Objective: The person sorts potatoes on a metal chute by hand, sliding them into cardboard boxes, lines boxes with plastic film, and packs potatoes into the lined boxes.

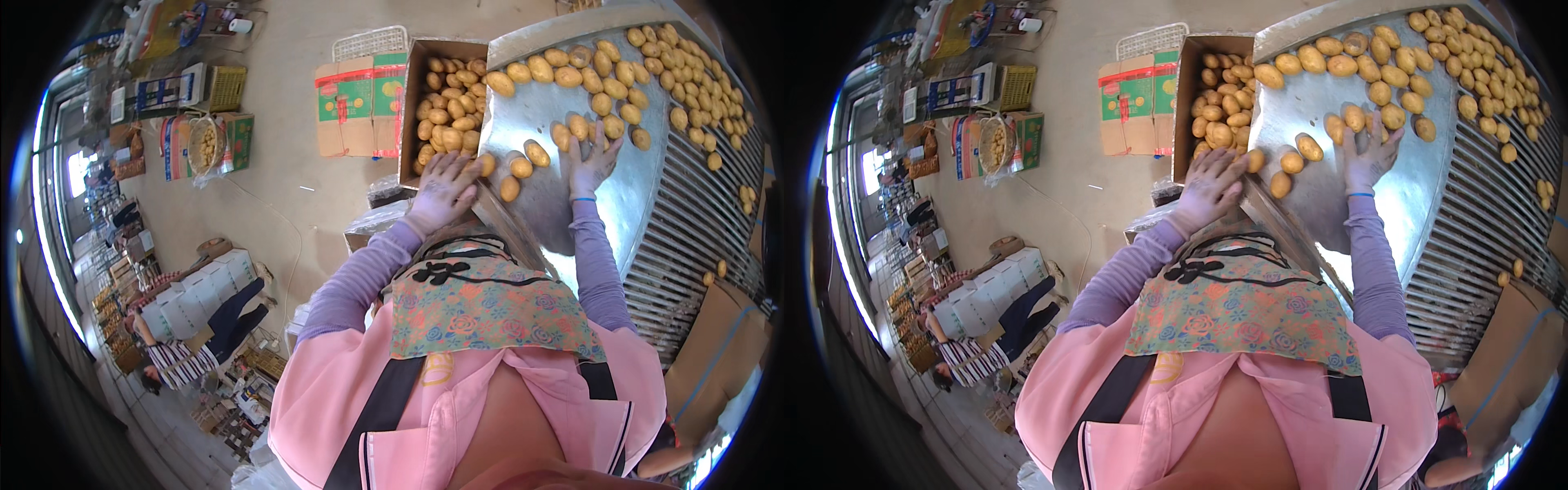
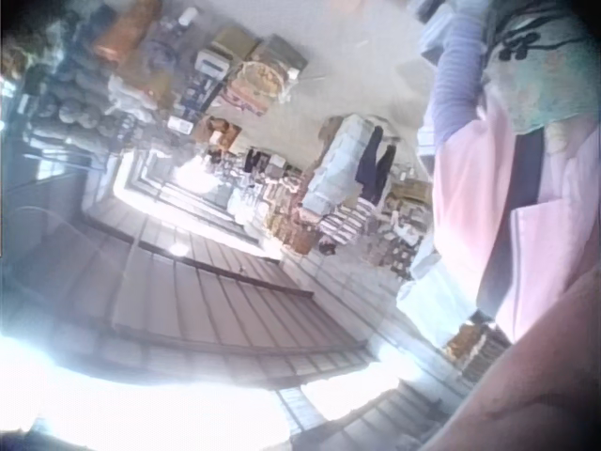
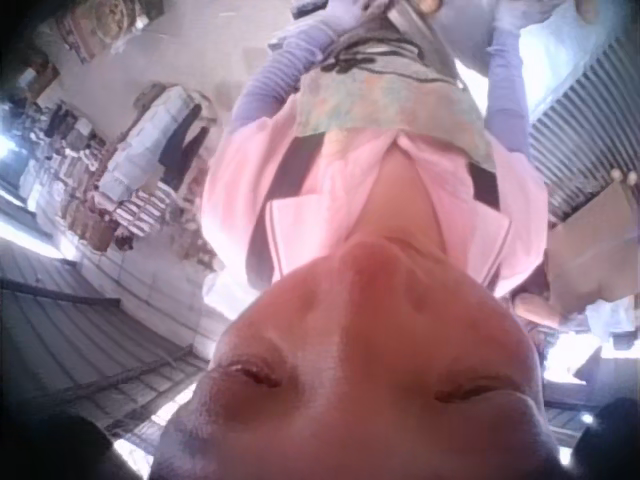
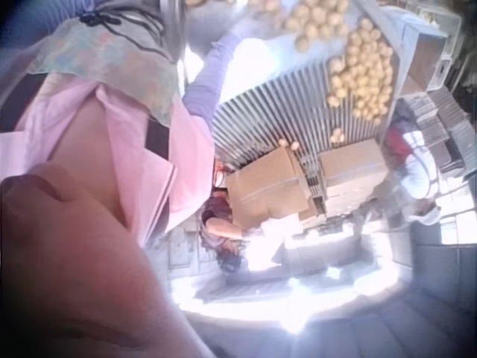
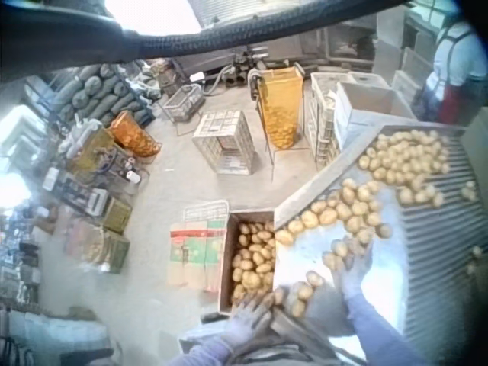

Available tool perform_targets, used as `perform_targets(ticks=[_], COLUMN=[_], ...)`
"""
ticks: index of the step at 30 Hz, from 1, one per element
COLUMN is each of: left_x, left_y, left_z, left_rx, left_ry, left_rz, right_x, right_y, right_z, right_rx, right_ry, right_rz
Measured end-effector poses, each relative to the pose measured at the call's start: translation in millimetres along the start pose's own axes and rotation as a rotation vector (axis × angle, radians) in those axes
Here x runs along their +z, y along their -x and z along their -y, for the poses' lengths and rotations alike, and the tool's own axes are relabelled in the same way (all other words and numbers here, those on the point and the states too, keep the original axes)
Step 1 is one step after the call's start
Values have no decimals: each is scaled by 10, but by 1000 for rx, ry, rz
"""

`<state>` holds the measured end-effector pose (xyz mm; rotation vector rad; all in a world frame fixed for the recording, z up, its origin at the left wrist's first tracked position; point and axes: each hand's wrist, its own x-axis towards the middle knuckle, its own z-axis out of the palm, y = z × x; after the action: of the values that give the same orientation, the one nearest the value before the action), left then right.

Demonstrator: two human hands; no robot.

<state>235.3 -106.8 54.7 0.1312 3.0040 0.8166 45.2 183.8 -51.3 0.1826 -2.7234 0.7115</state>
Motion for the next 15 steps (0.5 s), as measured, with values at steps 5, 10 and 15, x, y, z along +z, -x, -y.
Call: perform_targets(ticks=[5, 10, 15], left_x=[181, 477, 505], left_y=[541, 945, 985], left_z=[93, 488, 1023], left_rx=[-226, -500, -974], left_ry=[-46, -92, 129], left_rz=[-117, -103, -17], right_x=[429, 696, 826], right_y=[-141, 24, 206], right_z=[585, 1188, 1606], right_rx=[-142, -183, -30], right_ry=[-271, -258, -406], right_rz=[112, 43, 208])
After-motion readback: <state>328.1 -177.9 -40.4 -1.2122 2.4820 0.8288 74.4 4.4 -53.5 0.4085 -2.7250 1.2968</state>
